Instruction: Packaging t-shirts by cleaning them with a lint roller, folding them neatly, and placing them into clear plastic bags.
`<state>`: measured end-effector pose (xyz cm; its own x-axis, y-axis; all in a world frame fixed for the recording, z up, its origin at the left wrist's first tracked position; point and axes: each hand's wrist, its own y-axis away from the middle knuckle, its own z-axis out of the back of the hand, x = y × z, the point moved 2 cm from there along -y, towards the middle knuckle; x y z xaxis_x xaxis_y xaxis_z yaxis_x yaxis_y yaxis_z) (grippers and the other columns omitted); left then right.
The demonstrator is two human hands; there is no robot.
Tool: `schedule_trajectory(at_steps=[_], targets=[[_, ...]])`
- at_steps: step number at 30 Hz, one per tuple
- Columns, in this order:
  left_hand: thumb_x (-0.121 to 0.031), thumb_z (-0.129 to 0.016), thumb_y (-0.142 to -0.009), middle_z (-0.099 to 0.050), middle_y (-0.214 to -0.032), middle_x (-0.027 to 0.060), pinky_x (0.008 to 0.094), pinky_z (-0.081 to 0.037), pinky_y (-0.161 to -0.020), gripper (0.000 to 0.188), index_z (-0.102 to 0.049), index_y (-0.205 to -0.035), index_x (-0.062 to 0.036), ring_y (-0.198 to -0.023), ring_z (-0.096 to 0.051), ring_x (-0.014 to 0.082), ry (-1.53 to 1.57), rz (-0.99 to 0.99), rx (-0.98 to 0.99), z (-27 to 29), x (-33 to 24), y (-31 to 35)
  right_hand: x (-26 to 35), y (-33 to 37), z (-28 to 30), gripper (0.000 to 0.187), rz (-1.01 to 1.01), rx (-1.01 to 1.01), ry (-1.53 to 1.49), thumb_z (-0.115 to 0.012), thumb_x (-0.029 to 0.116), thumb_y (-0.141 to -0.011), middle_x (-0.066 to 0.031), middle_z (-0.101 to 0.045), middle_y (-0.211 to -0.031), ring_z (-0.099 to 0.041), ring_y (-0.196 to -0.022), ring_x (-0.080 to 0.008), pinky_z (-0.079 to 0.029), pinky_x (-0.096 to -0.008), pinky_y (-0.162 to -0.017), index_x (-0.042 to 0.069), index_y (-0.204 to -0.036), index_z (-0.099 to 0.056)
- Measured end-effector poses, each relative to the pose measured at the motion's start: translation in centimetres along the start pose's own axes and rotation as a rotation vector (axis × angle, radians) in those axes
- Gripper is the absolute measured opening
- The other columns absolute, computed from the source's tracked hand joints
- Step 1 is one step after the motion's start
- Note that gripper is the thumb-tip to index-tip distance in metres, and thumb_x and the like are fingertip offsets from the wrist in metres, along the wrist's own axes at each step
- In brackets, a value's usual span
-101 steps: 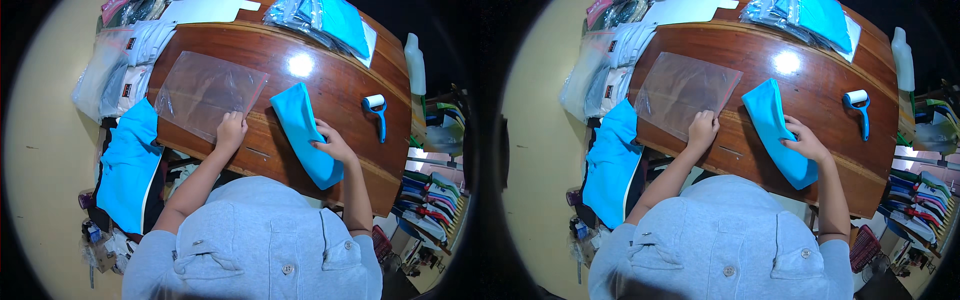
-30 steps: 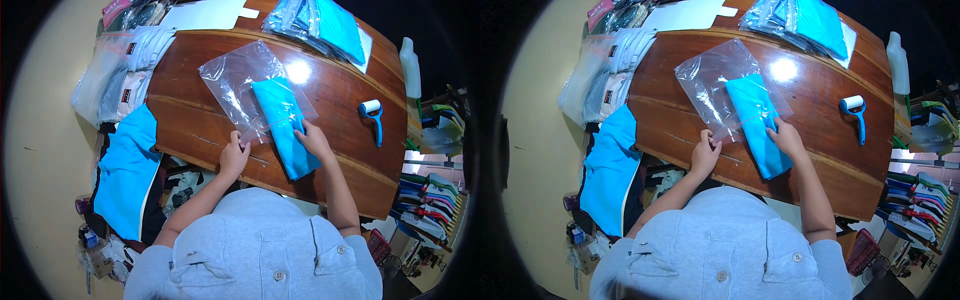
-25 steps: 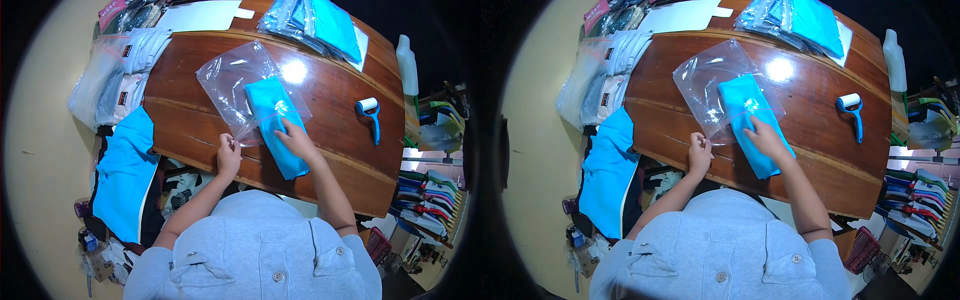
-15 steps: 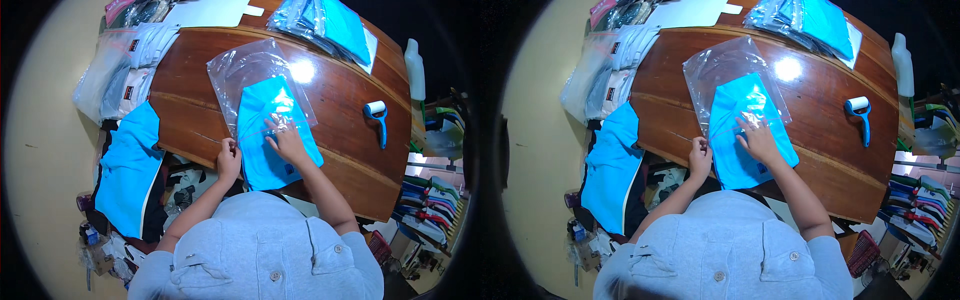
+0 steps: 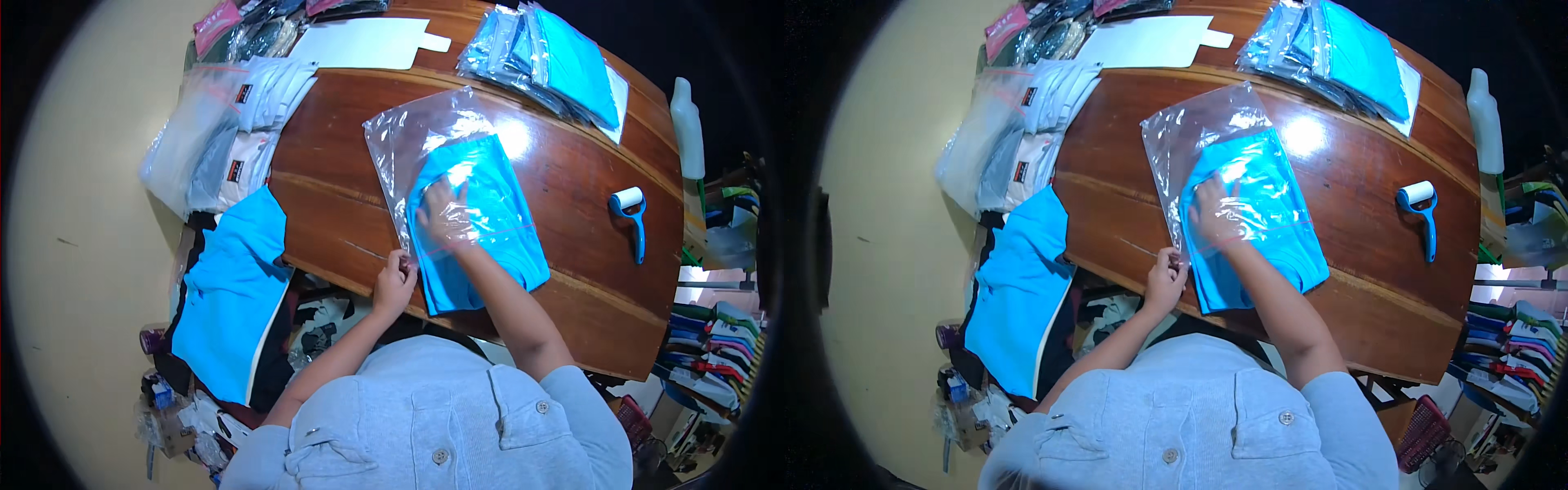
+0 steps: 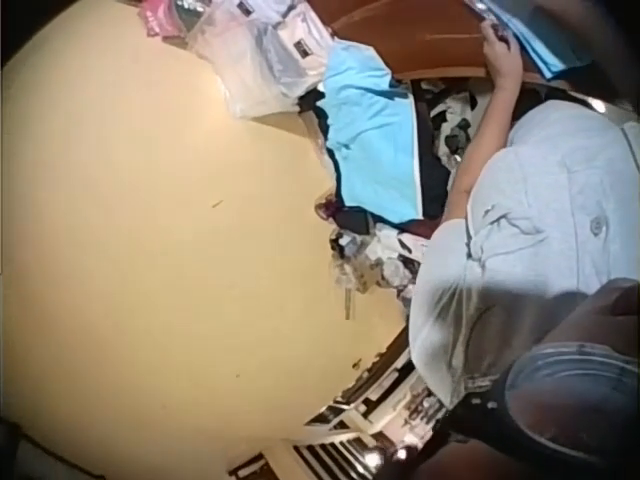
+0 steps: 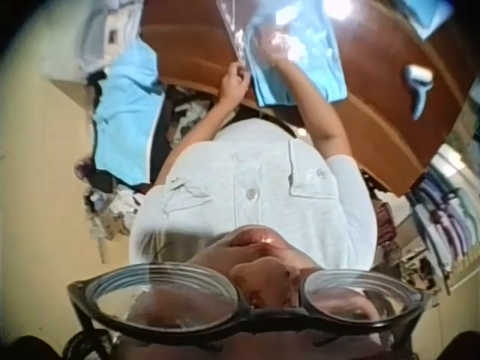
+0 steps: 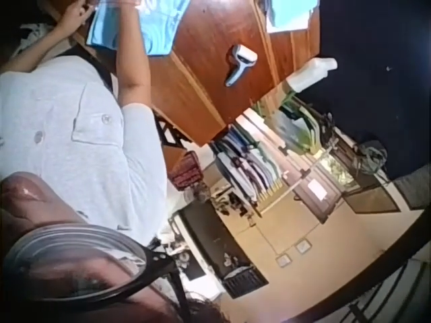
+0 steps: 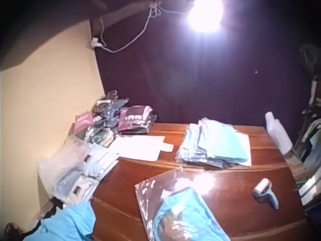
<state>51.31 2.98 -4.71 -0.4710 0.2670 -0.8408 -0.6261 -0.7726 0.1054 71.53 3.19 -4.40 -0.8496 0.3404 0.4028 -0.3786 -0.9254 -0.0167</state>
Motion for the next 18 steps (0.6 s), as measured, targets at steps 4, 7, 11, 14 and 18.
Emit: schedule_trajectory(at_steps=[4, 7, 11, 14, 18], targets=[[-0.016, -0.067, -0.090, -0.063, -0.078, 0.0139, 0.0388, -0.046, -0.056, 0.029, -0.052, -0.114, -0.0088, -0.058, -0.060, 0.0245, 0.071, 0.066, 0.028, 0.3, -0.1, -0.3, 1.3, 1.2, 0.7, 0.061, 0.226, -0.116, 0.064, -0.063, 0.041, -0.089, -0.0159, -0.040, -0.153, -0.030, -0.145, -0.0353, -0.011, -0.0665, -0.117, 0.012, -0.142, -0.049], [-0.017, -0.067, -0.091, -0.063, -0.078, 0.0140, 0.0386, -0.046, -0.056, 0.029, -0.052, -0.114, -0.0081, -0.058, -0.060, 0.0245, 0.123, 0.029, 0.059, 0.7, -0.2, -0.4, -1.0, 3.7, 2.8, 0.064, 0.090, -0.074, 0.141, -0.059, 0.046, -0.091, -0.0139, -0.034, -0.157, -0.027, -0.147, -0.0355, -0.009, -0.0686, -0.116, 0.021, -0.148, -0.045], [-0.016, -0.066, -0.092, -0.063, -0.078, 0.0135, 0.0371, -0.046, -0.056, 0.027, -0.052, -0.114, -0.0068, -0.058, -0.060, 0.0217, 0.108, 0.037, 0.135, 1.2, 0.3, -0.5, -1.8, 5.5, 3.4, 0.067, -0.038, -0.044, 0.208, -0.056, 0.051, -0.092, -0.0122, -0.029, -0.160, -0.023, -0.149, -0.0378, -0.009, -0.0707, -0.114, 0.024, -0.151, -0.040], [-0.009, -0.063, -0.095, -0.062, -0.082, 0.0093, 0.0273, -0.045, -0.046, 0.025, -0.048, -0.116, -0.0051, -0.052, -0.060, 0.0117, 0.147, -0.065, 0.140, 1.9, 0.4, -1.0, -0.2, 1.8, 1.8, 0.068, -0.019, -0.040, 0.167, -0.055, 0.054, -0.092, -0.0120, -0.028, -0.161, -0.021, -0.149, -0.0394, -0.009, -0.0714, -0.114, 0.026, -0.151, -0.039], [-0.007, -0.061, -0.096, -0.060, -0.079, 0.0068, 0.0270, -0.044, -0.044, 0.023, -0.047, -0.114, -0.0044, -0.051, -0.058, 0.0103, 0.240, 0.069, 0.096, 4.1, 1.4, -2.7, 1.3, -4.2, 0.4, 0.066, 0.046, -0.112, 0.136, -0.056, 0.054, -0.092, -0.0121, -0.030, -0.160, -0.021, -0.149, -0.0401, -0.009, -0.0717, -0.113, 0.027, -0.151, -0.040]])
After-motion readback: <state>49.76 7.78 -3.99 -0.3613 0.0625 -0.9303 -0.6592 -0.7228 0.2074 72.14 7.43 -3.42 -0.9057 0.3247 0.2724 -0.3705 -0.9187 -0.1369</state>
